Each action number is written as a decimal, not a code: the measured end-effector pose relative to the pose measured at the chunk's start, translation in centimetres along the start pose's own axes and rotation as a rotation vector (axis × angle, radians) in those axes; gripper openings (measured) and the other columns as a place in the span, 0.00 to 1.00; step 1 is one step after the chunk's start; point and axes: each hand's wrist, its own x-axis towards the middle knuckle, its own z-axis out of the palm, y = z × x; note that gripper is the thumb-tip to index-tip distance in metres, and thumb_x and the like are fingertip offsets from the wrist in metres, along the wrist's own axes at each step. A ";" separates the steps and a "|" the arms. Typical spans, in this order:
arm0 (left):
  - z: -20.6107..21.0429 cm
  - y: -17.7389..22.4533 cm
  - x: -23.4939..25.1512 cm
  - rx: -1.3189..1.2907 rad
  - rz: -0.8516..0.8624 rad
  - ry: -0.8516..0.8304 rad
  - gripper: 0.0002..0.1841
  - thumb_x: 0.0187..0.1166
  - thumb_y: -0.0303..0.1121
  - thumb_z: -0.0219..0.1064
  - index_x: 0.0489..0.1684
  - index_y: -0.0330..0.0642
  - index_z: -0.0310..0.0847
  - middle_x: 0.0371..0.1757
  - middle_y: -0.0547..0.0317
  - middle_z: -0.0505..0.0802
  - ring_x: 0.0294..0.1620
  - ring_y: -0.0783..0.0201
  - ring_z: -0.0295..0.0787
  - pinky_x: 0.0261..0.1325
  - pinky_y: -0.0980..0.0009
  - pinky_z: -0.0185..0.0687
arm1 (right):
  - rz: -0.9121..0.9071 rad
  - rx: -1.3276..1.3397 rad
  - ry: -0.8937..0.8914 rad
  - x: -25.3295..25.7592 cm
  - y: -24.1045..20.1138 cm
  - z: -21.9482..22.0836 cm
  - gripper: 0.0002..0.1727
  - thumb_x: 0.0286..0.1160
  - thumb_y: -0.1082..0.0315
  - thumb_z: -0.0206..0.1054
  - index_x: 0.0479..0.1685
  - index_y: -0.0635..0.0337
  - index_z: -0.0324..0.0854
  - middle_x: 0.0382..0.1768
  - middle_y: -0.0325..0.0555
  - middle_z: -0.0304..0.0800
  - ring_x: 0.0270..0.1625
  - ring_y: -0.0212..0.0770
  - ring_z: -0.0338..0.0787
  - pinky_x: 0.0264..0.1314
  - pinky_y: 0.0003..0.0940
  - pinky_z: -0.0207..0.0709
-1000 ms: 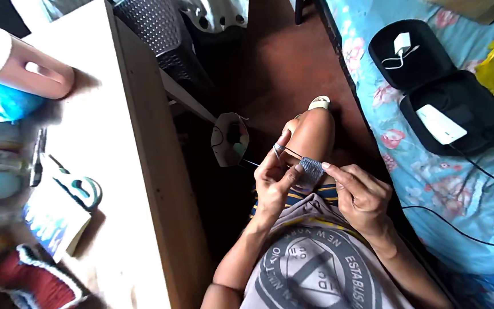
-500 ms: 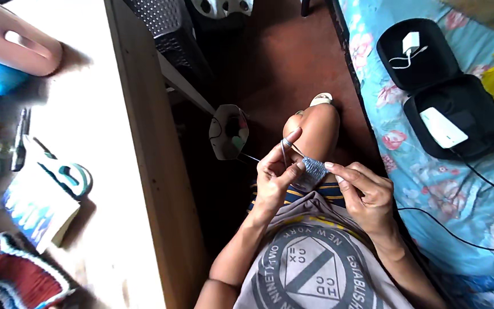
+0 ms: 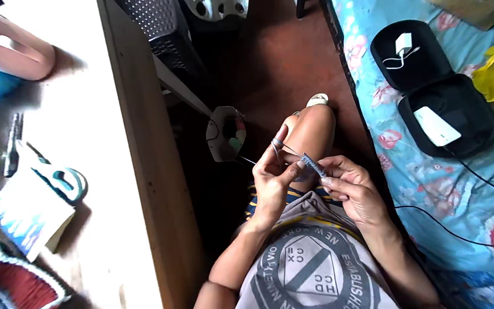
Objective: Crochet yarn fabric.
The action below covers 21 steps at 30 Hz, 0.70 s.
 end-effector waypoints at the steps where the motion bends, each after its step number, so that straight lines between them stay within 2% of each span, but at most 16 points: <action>1: 0.1 -0.2 0.0 -0.046 -0.039 0.002 0.38 0.68 0.12 0.67 0.86 0.42 0.69 0.34 0.59 0.94 0.32 0.72 0.89 0.43 0.74 0.88 | 0.003 0.010 0.002 0.0 0.0 0.3 0.15 0.72 0.80 0.61 0.53 0.56 0.85 0.27 0.33 0.87 0.19 0.16 0.70 0.19 0.11 0.59; 2: 0.1 -0.3 0.1 -0.080 -0.082 0.009 0.38 0.68 0.12 0.67 0.85 0.42 0.69 0.33 0.60 0.93 0.32 0.72 0.89 0.44 0.74 0.87 | -0.052 -0.083 0.018 -0.1 0.1 0.5 0.15 0.73 0.79 0.61 0.54 0.56 0.84 0.29 0.32 0.88 0.21 0.16 0.72 0.22 0.11 0.62; 4: 0.1 -0.6 0.2 -0.085 -0.129 0.029 0.39 0.66 0.11 0.67 0.85 0.41 0.70 0.31 0.60 0.93 0.30 0.72 0.89 0.44 0.75 0.88 | -0.276 -0.496 0.082 -0.3 0.4 0.6 0.12 0.76 0.76 0.62 0.56 0.61 0.82 0.36 0.33 0.91 0.33 0.18 0.85 0.37 0.13 0.79; 5: 0.2 -0.8 0.2 -0.027 -0.098 0.035 0.39 0.65 0.11 0.67 0.85 0.40 0.69 0.31 0.61 0.94 0.29 0.73 0.89 0.42 0.75 0.88 | -0.401 -0.725 0.130 -0.3 0.7 0.6 0.11 0.77 0.74 0.63 0.54 0.64 0.84 0.37 0.37 0.91 0.37 0.20 0.88 0.42 0.15 0.83; 7: 0.2 -1.5 0.0 0.203 0.098 0.028 0.39 0.65 0.13 0.68 0.85 0.36 0.67 0.35 0.62 0.94 0.31 0.74 0.90 0.42 0.74 0.89 | -0.567 -1.017 0.200 -0.2 0.9 0.8 0.10 0.78 0.71 0.63 0.46 0.63 0.90 0.36 0.46 0.95 0.36 0.31 0.92 0.40 0.26 0.84; 9: 0.0 -2.5 -0.2 0.376 0.367 0.002 0.35 0.67 0.15 0.68 0.82 0.32 0.70 0.37 0.61 0.95 0.38 0.72 0.92 0.48 0.70 0.90 | -0.561 -1.023 0.212 -0.1 0.6 1.2 0.10 0.78 0.72 0.62 0.45 0.63 0.90 0.36 0.47 0.95 0.37 0.32 0.92 0.40 0.26 0.84; 11: 0.1 -2.8 -0.2 0.416 0.495 -0.005 0.32 0.70 0.17 0.69 0.79 0.37 0.75 0.39 0.62 0.95 0.41 0.72 0.92 0.52 0.70 0.89 | -0.431 -0.753 0.159 0.0 0.2 1.2 0.09 0.77 0.74 0.64 0.50 0.64 0.86 0.38 0.40 0.91 0.37 0.23 0.88 0.43 0.18 0.85; 13: 0.2 -2.3 -0.3 0.327 0.443 0.005 0.31 0.70 0.18 0.69 0.78 0.42 0.77 0.41 0.65 0.95 0.42 0.73 0.92 0.53 0.71 0.89 | -0.330 -0.486 0.117 0.2 -0.1 1.0 0.09 0.74 0.78 0.65 0.51 0.62 0.82 0.39 0.36 0.90 0.36 0.22 0.88 0.41 0.18 0.85; 14: 0.3 -1.9 -0.4 0.253 0.377 0.011 0.32 0.69 0.17 0.70 0.78 0.42 0.77 0.41 0.66 0.96 0.42 0.73 0.92 0.53 0.70 0.89 | -0.354 -0.492 0.130 0.1 0.1 1.0 0.09 0.74 0.77 0.65 0.50 0.63 0.83 0.39 0.36 0.90 0.37 0.22 0.88 0.43 0.17 0.85; 17: 0.5 -1.1 -0.1 0.046 0.170 0.047 0.36 0.66 0.14 0.69 0.82 0.41 0.72 0.39 0.64 0.96 0.37 0.71 0.93 0.47 0.70 0.91 | -0.610 -0.823 0.263 -0.1 1.6 0.9 0.09 0.79 0.73 0.65 0.45 0.67 0.89 0.37 0.45 0.92 0.39 0.25 0.89 0.46 0.17 0.83; 19: 0.4 -0.6 0.1 -0.012 0.093 0.042 0.37 0.67 0.13 0.67 0.83 0.42 0.71 0.37 0.62 0.96 0.36 0.71 0.92 0.46 0.71 0.90 | -0.740 -1.007 0.330 -0.2 2.0 0.8 0.11 0.80 0.73 0.63 0.44 0.65 0.92 0.33 0.49 0.91 0.37 0.33 0.89 0.43 0.23 0.82; 21: 0.3 -0.4 0.3 -0.046 0.057 0.035 0.36 0.68 0.13 0.66 0.82 0.42 0.72 0.36 0.62 0.95 0.35 0.72 0.92 0.45 0.72 0.90 | -0.802 -1.117 0.355 -0.3 2.0 0.7 0.12 0.80 0.73 0.62 0.46 0.62 0.94 0.32 0.51 0.92 0.36 0.37 0.90 0.39 0.26 0.82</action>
